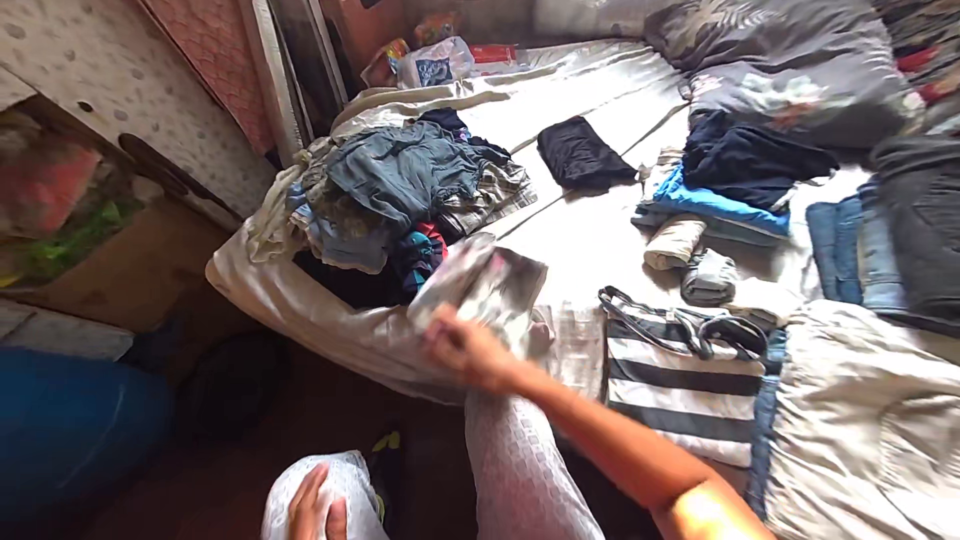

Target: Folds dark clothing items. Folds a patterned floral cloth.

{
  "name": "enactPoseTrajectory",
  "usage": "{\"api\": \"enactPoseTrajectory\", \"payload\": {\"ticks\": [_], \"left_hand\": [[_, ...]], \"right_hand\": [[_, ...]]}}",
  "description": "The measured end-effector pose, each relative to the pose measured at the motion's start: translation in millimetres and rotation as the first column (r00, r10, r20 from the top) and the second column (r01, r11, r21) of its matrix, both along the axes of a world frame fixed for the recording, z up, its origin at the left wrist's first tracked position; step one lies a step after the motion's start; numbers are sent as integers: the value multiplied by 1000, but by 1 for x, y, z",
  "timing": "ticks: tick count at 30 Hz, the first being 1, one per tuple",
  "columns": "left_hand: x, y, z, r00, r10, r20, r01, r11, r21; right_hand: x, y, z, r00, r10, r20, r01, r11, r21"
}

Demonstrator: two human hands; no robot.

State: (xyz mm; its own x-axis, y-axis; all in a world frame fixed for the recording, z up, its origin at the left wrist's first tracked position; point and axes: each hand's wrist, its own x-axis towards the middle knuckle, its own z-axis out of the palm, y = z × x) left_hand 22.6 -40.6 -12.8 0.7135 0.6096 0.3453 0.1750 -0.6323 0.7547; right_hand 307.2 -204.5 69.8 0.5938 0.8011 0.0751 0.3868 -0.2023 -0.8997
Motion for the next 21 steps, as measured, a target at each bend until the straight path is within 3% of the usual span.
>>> {"api": "enactPoseTrajectory", "payload": {"ticks": [1, 2, 3, 4, 5, 6, 7, 8, 9, 12, 15, 18, 21], "left_hand": [[7, -19, 4, 998, -1, 68, 20, 959, -283], [8, -42, 17, 996, 92, 14, -71, 850, -521], [2, -63, 40, 964, 173, -200, -263, 707, -657], [-1, -74, 70, 884, 147, -443, -450, 523, -724], [-9, -77, 77, 834, 106, -541, -527, 441, -726], [-31, -75, 60, 904, 101, -415, -409, 480, -776], [-53, -66, 20, 988, 117, -105, -156, 626, -764], [-54, -52, -3, 991, 88, 106, 10, 721, -693], [-38, -41, 8, 993, 82, 86, -1, 730, -683], [10, -15, 53, 929, 348, 128, -131, 632, -764], [-2, 13, 74, 842, 471, 261, -179, 702, -690], [-24, 40, 94, 790, 448, 419, -147, 801, -581], [-47, 64, 109, 860, 289, 421, -117, 914, -389]], "right_hand": [[-45, 5, 9, 964, 263, -45, -264, 964, -8], [-86, 9, 12, 873, 485, -51, -486, 874, -3], [-121, 11, 6, 772, 635, -21, -635, 772, -4], [-148, 10, -2, 701, 714, 13, -713, 701, -22], [-166, 7, -9, 687, 724, 55, -724, 689, -34], [-173, 2, -15, 714, 695, 82, -697, 717, -17], [-173, -5, -18, 753, 651, 99, -656, 755, 21], [-167, -12, -18, 783, 614, 97, -620, 783, 51], [-157, -21, -15, 806, 588, 76, -592, 804, 62], [-124, -47, -1, 897, 436, 71, -432, 900, -62], [-92, -64, 10, 946, 238, 219, -181, 951, -249], [-74, -75, 20, 950, 124, 287, -93, 988, -120], [-70, -73, 38, 950, 4, 311, -27, 997, 71]]}}
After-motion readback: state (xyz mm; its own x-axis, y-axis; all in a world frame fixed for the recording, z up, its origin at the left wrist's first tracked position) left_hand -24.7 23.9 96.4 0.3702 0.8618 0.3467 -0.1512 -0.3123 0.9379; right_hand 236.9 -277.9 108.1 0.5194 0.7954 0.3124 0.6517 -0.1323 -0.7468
